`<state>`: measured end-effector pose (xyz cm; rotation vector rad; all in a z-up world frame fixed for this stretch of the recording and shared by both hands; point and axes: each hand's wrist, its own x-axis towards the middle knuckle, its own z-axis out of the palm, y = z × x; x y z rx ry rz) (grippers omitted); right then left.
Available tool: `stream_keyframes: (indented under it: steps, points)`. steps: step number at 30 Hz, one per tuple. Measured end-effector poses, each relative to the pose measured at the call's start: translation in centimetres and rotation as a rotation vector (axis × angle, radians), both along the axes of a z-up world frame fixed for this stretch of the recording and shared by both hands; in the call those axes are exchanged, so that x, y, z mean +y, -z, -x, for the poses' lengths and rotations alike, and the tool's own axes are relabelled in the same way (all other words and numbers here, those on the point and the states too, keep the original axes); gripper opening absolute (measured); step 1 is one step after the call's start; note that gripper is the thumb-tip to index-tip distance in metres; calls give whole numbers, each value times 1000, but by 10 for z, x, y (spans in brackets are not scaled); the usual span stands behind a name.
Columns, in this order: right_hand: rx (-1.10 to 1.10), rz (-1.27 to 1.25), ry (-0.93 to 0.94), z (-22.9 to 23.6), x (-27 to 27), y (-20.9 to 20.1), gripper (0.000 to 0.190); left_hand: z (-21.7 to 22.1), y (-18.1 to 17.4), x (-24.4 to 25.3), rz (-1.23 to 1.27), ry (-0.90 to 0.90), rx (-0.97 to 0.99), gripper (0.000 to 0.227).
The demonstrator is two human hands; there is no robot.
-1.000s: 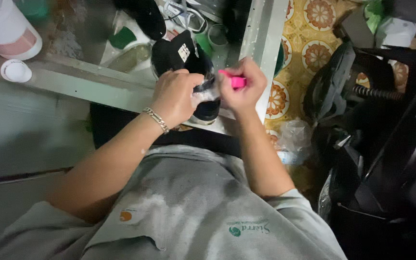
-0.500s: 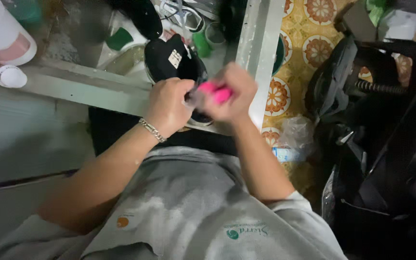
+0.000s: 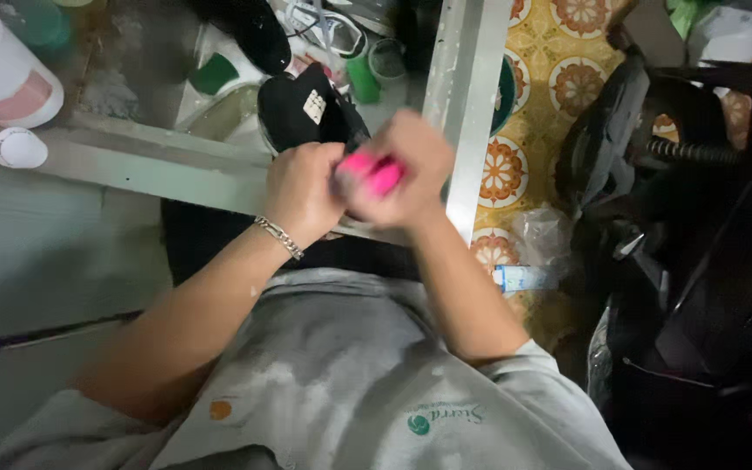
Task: The person scrubs the exterior and sole of a black sneaker with a pink brush and soapy water in a sink, then rinses the sneaker under a faucet.
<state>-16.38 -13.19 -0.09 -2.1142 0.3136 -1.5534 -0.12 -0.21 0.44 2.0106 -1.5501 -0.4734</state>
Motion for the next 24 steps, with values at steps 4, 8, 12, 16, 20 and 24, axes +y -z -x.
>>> stream_keyframes:
  steps: [4,8,12,16,20,24]
  points:
    - [-14,-28,-38,4,-14,17,40,-6,8,7,3,39,-37,10]
    - [18,11,42,-3,6,-14,46,-2,8,-1,-13,-14,-13,12]
    - [69,50,-51,5,-2,5,39,-1,3,9,29,6,-13,14]
    - [44,7,43,7,-17,18,48,-3,10,4,12,-9,-35,20]
    - [89,48,-50,2,28,-21,37,0,4,17,106,6,0,17]
    - [63,-2,42,16,-31,33,48,-3,14,10,83,45,-80,18]
